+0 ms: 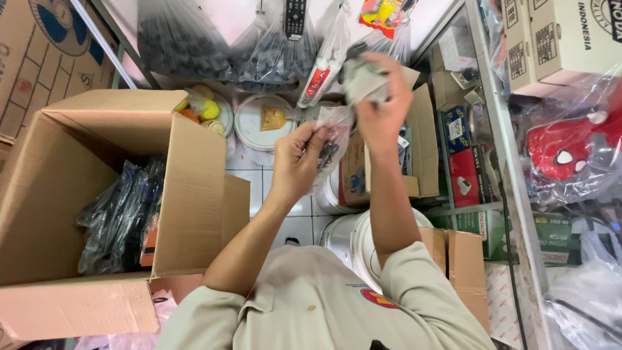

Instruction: The person removes items such as knife blades and power cables from cardboard boxes, wipes the packaging with a cloth, and hangs a package on a display rack before placing other items back into a box.

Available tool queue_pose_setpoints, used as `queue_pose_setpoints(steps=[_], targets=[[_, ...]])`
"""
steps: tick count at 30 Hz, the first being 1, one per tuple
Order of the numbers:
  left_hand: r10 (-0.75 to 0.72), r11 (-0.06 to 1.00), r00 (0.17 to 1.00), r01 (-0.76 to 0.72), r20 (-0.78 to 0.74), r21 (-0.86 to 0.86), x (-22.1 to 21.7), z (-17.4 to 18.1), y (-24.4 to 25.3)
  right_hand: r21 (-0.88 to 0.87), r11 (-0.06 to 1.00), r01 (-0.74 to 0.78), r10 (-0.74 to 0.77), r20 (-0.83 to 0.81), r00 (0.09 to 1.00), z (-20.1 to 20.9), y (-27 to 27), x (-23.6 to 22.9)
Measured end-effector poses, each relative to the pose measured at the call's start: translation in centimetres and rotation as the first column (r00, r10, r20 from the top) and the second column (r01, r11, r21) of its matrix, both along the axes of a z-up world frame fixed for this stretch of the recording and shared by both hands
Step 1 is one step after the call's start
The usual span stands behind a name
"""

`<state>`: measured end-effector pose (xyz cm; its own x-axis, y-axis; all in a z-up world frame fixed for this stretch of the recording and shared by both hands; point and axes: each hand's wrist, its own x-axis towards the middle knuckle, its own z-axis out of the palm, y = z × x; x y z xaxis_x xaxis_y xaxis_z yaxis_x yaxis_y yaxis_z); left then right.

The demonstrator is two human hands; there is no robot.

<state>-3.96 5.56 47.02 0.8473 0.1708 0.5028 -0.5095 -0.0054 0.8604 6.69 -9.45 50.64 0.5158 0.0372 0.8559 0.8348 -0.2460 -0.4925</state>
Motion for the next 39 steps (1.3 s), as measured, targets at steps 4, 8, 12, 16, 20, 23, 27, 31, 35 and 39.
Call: queue_pose_setpoints(steps=[4, 8, 12, 16, 20, 23, 27, 31, 35, 39], targets=[[0.000, 0.991, 1.000, 0.000, -0.001, -0.135, 0.3, -0.3, 1.1, 0.710, 0.679, -0.188, 0.355, -0.093, 0.930, 0.9, -1.8, 0.8], [-0.023, 0.994, 1.000, 0.022, -0.008, -0.109, 1.0, -0.9, 1.0, 0.484, 0.817, -0.313, 0.373, -0.030, 0.927, -0.7, -0.2, -4.3], [0.045, 0.997, 0.994, -0.051, 0.100, 0.065, 1.3, -1.7, 0.9, -0.333, 0.939, -0.086, 0.124, 0.095, 0.988, -1.5, 1.1, -4.9], [-0.011, 0.998, 0.999, 0.008, -0.047, -0.062, 1.2, -1.4, 2.0, -0.171, 0.975, 0.140, -0.151, -0.052, 0.987, -0.3, 1.1, -0.3], [-0.179, 0.922, 0.983, 0.155, -0.035, -0.354, 2.0, -0.3, 2.7, 0.624, 0.733, -0.272, 0.431, -0.117, 0.895, -1.4, 0.5, -1.1], [-0.293, 0.822, 0.956, 0.253, 0.001, -0.511, 2.5, -0.3, 2.3, 0.633, 0.595, -0.496, 0.742, -0.195, 0.642, -4.6, 1.7, -4.4], [-0.204, 0.890, 0.979, 0.197, 0.025, -0.412, 3.5, -0.2, 2.0, 0.302, 0.877, -0.374, 0.473, -0.399, 0.785, -6.5, 3.0, -5.3], [-0.021, 0.957, 0.999, 0.031, 0.040, -0.289, 3.8, 0.7, 1.6, 0.100, 0.962, -0.255, 0.271, -0.204, 0.941, -6.7, 3.8, -4.6], [0.258, 0.958, 0.920, -0.284, 0.295, 0.047, 2.3, 0.9, -0.3, -0.018, 0.993, 0.114, -0.115, -0.066, 0.991, -6.5, 4.4, -4.2], [0.116, 0.993, 0.976, -0.117, 0.185, -0.006, 2.7, -0.2, -1.0, -0.111, 0.982, 0.151, -0.141, 0.097, 0.985, -6.5, 5.0, -5.1]])
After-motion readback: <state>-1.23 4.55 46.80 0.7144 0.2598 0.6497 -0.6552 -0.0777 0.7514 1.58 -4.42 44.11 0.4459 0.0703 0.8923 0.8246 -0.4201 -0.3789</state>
